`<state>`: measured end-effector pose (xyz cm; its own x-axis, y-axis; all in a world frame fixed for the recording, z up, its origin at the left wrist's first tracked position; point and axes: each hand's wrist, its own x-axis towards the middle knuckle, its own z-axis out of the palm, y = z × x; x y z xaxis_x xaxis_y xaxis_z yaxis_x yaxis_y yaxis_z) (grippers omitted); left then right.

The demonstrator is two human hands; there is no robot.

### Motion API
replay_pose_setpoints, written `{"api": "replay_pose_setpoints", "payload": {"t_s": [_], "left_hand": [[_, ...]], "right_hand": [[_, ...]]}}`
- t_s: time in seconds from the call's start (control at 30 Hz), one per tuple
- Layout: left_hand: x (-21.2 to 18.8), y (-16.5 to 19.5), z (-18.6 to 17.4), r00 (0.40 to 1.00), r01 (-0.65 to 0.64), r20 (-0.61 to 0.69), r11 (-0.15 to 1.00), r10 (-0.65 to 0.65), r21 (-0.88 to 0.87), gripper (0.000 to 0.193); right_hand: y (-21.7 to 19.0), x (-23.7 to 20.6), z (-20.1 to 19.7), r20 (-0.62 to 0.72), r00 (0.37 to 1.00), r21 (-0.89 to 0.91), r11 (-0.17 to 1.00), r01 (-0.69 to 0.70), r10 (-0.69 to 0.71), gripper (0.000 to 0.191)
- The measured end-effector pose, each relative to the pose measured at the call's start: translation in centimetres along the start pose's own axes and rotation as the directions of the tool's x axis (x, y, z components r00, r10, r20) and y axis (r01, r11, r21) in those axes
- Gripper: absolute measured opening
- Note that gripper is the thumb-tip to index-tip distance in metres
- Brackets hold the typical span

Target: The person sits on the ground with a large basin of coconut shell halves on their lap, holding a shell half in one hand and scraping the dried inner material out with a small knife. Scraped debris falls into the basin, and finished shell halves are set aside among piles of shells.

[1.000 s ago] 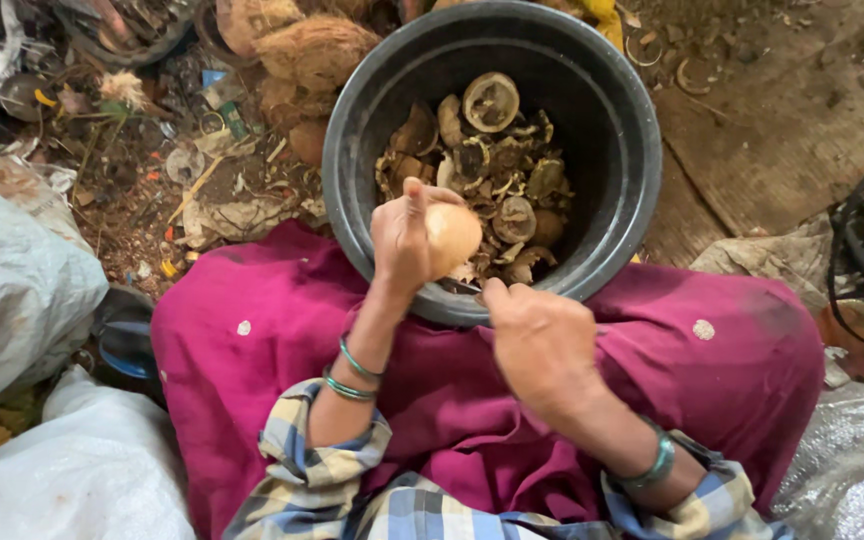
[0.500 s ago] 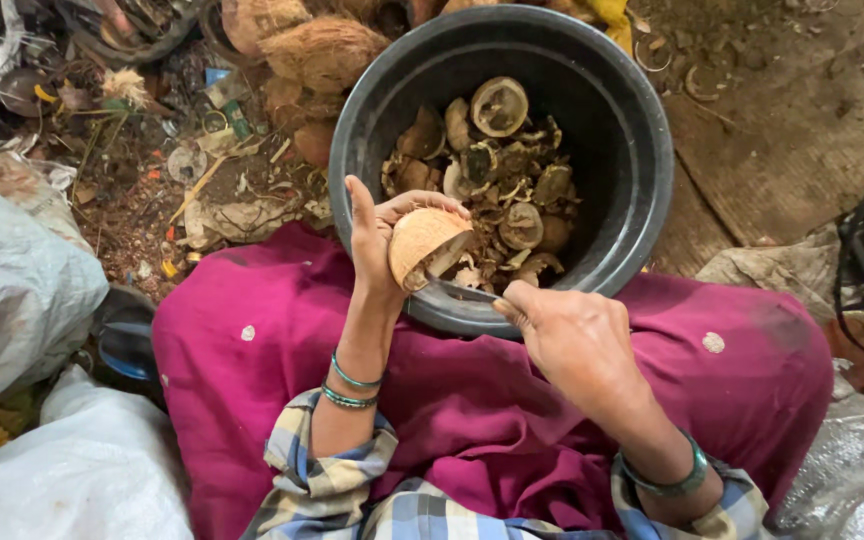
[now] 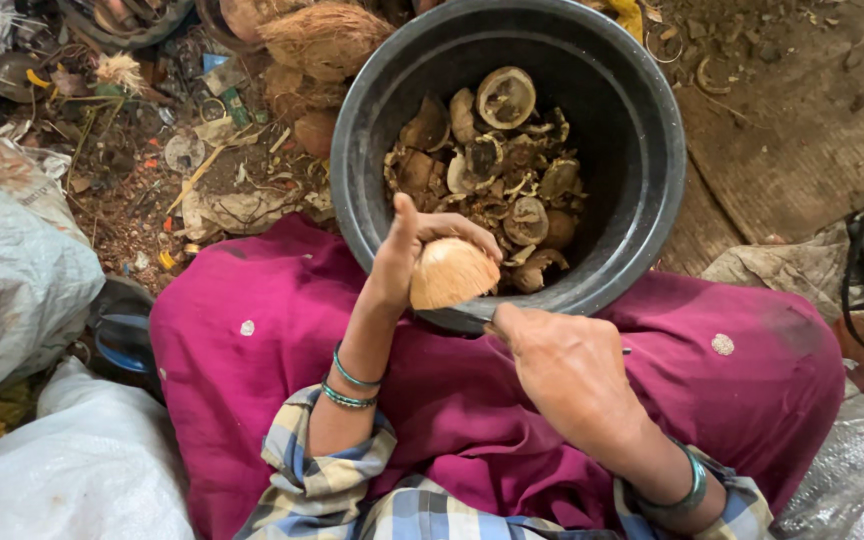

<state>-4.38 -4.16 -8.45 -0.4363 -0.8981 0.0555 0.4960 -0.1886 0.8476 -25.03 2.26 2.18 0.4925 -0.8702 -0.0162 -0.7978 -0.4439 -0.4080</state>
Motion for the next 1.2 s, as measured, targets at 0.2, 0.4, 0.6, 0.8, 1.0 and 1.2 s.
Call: {"api": "replay_pose_setpoints", "payload": {"t_s": [0.2, 0.4, 0.6, 0.8, 1.0, 1.2], "left_hand": [[0.1, -0.8, 0.0, 0.999, 0.050, 0.018, 0.998, -0.050, 0.034, 0.100], [1.5, -1.4, -0.6, 0.978, -0.013, -0.200, 0.971, 0.063, 0.240, 0.093], [1.8, -1.2, -0.2, 0.939, -0.057, -0.288, 0.908, 0.190, 0.414, 0.089], [2.0, -0.6, 1.0, 0.882, -0.058, -0.351, 0.812, 0.314, 0.581, 0.086], [2.2, -0.2, 1.8, 0.803, 0.019, -0.441, 0.722, 0.401, 0.691, 0.086], [2.0, -2.1, 2.1, 0.728, 0.228, -0.453, 0.441, 0.515, 0.868, 0.089]], "right_hand": [[-1.0, -0.6, 1.5, -0.013, 1.000, -0.199, 0.980, -0.010, 0.007, 0.006], [-1.6, -0.4, 3.8, -0.111, 0.994, -0.320, 0.946, -0.057, 0.022, 0.003], [-0.7, 0.2, 4.7, -0.150, 0.987, -0.314, 0.944, -0.096, 0.050, 0.004], [0.6, 0.5, 4.1, -0.132, 0.990, -0.241, 0.967, -0.085, 0.054, 0.010], [1.5, 0.8, 4.3, -0.099, 0.992, -0.188, 0.977, -0.096, 0.079, 0.013], [1.2, 2.0, 5.6, -0.128, 0.987, -0.201, 0.972, -0.120, 0.095, 0.017]]}}
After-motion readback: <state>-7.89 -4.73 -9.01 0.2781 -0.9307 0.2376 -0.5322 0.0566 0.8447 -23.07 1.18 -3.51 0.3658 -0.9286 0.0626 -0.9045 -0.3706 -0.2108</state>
